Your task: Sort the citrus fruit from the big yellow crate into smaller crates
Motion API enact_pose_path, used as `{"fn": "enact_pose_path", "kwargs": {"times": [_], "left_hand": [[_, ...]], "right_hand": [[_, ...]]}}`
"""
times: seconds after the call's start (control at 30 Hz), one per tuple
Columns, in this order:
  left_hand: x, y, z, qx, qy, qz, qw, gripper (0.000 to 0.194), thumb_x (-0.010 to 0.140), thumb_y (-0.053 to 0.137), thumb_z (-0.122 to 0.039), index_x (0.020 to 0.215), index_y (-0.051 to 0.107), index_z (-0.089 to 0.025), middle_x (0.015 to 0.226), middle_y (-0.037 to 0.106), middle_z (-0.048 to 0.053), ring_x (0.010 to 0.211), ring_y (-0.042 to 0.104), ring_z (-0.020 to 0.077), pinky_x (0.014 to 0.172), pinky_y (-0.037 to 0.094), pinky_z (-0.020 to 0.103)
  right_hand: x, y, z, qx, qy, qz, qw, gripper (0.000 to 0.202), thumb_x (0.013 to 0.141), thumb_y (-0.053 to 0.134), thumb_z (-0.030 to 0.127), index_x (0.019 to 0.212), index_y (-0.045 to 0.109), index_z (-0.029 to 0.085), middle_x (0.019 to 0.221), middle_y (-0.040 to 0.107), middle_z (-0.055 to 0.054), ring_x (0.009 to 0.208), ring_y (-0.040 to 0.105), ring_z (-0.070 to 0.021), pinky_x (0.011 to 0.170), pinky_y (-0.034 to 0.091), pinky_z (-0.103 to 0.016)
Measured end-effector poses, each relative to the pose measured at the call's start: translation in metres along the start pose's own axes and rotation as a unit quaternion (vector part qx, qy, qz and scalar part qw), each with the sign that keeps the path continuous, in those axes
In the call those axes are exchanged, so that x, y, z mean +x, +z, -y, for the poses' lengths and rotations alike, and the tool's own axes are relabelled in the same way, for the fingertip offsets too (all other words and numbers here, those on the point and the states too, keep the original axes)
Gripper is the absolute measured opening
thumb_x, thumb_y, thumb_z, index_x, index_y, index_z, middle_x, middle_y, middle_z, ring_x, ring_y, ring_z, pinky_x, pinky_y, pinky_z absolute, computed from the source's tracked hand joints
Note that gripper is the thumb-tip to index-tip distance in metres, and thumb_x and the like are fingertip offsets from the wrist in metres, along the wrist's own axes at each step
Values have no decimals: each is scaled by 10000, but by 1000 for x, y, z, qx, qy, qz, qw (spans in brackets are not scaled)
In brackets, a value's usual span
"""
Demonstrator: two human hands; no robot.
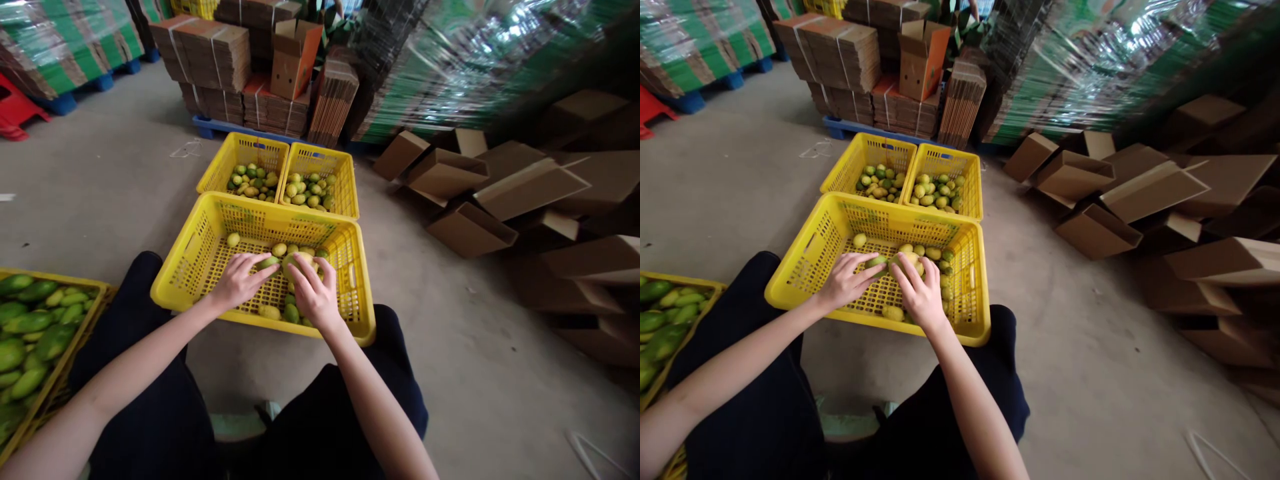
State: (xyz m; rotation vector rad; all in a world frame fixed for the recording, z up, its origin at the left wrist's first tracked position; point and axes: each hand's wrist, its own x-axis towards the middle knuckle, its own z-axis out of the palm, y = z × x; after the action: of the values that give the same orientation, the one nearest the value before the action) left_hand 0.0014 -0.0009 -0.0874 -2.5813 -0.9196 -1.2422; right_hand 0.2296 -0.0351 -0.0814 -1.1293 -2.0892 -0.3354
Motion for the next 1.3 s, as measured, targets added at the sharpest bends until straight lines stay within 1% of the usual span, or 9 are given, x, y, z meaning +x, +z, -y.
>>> {"fn": "enact_pose_path", "kwargs": {"times": [0.17,0.3,0.47,0.6,0.77,0.83,1.0,1.17,1.3], "left_hand": [[2,-2,-3,-44,-49,0,998,402,912,676,-234,1300,623,-325,1231,691,71,1055,675,226,925,554,422],[7,-1,-2,-206,-185,1,961,403,909,687,-313,1300,612,-251,1209,700,106,1064,690,236,905,589,409],[8,4,4,-495,-350,36,795,419,872,722,-397,1242,641,-218,1104,739,114,907,746,209,751,631,319],[9,3,3,-594,-448,84,663,493,836,738,-495,1231,643,-217,1001,762,109,782,756,196,686,621,306],[14,4,-2,-587,-543,131,586,638,684,719,-752,910,674,-157,754,751,79,578,692,165,591,567,291],[16,5,-4,-577,-563,169,568,705,659,651,-837,791,662,-144,666,724,82,562,671,162,590,544,285],[17,5,-9,-505,-604,282,548,834,697,407,-941,622,635,-143,501,626,58,461,571,133,520,448,257],[9,1,-18,-460,-605,357,543,874,739,251,-939,530,582,-158,413,528,33,393,482,115,468,361,246],[8,-3,-22,-481,-594,334,551,875,688,300,-972,579,598,-156,429,529,24,408,480,116,480,377,251]], "right_hand": [[3,4,0,25,55,4,998,555,869,523,57,1340,550,350,1337,664,-40,1176,550,-325,991,490,-563],[11,4,4,194,238,-17,951,484,810,715,254,1266,554,274,1258,670,-108,1106,625,-310,928,553,-535],[21,3,5,503,452,44,735,482,793,712,409,1220,538,269,1056,715,-56,841,715,-213,657,618,-330],[30,1,8,598,546,69,583,381,761,686,480,1046,619,235,930,720,-29,680,688,-191,477,591,-287],[36,1,11,610,629,179,448,416,921,483,565,872,634,180,628,657,-27,439,593,-142,389,534,-248],[36,2,10,584,643,224,442,555,968,357,608,773,631,166,559,643,-50,390,577,-140,349,492,-232],[29,4,8,516,639,303,484,709,974,270,666,580,589,170,407,580,-67,300,527,-133,295,428,-208],[19,-2,20,511,663,342,427,743,995,172,622,580,580,159,388,572,-82,278,513,-135,274,397,-200],[12,-4,32,565,677,285,376,728,991,135,620,652,585,159,420,594,-84,306,525,-145,287,408,-206]]}}
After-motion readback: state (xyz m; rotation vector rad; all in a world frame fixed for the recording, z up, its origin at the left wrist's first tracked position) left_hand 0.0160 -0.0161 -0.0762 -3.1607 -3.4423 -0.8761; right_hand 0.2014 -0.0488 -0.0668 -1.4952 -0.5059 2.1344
